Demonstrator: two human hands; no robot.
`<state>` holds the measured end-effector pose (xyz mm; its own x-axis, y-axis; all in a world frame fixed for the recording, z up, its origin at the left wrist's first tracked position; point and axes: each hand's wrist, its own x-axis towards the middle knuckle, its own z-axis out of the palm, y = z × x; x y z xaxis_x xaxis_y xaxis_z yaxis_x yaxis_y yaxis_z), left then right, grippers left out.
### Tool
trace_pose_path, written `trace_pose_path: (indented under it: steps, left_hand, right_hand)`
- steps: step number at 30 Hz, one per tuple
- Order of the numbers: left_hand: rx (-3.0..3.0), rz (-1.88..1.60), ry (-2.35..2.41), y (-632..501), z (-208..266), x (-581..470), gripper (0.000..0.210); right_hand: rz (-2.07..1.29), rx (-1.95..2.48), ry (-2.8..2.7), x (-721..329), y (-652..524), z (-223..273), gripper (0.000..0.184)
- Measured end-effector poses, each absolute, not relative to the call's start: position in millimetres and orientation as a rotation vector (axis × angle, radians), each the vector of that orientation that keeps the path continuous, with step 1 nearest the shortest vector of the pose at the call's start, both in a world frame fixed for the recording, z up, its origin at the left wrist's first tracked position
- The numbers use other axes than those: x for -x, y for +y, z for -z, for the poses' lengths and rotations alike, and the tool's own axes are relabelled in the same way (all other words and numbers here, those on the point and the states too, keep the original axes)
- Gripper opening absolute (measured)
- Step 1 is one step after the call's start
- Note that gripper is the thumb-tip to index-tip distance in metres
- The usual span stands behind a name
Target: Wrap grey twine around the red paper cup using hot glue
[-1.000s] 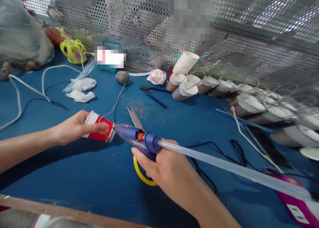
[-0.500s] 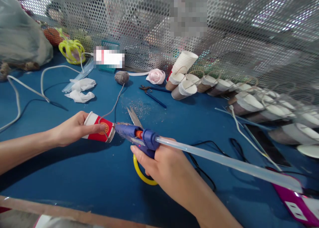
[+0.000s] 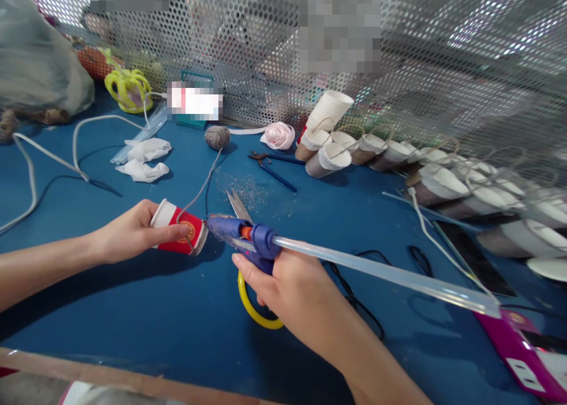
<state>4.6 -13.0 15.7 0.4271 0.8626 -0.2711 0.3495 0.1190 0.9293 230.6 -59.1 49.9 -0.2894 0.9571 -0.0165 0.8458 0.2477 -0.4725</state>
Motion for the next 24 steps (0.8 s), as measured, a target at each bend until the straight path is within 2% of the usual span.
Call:
trace_pose_path:
  steps: [14,24]
  left_hand:
    - [-1.485,-0.520,1.133,-13.3,-15.8,-3.0,0.031]
    - [-1.530,-0.507,1.109,-13.4,-15.8,-3.2,0.033]
  right_hand:
    - [-0.620,1.723,-2.193,-227.9,-61.0,-55.2,0.031]
    - [-0.635,1.702,-2.221,-230.3,-63.7,-55.8,0.044]
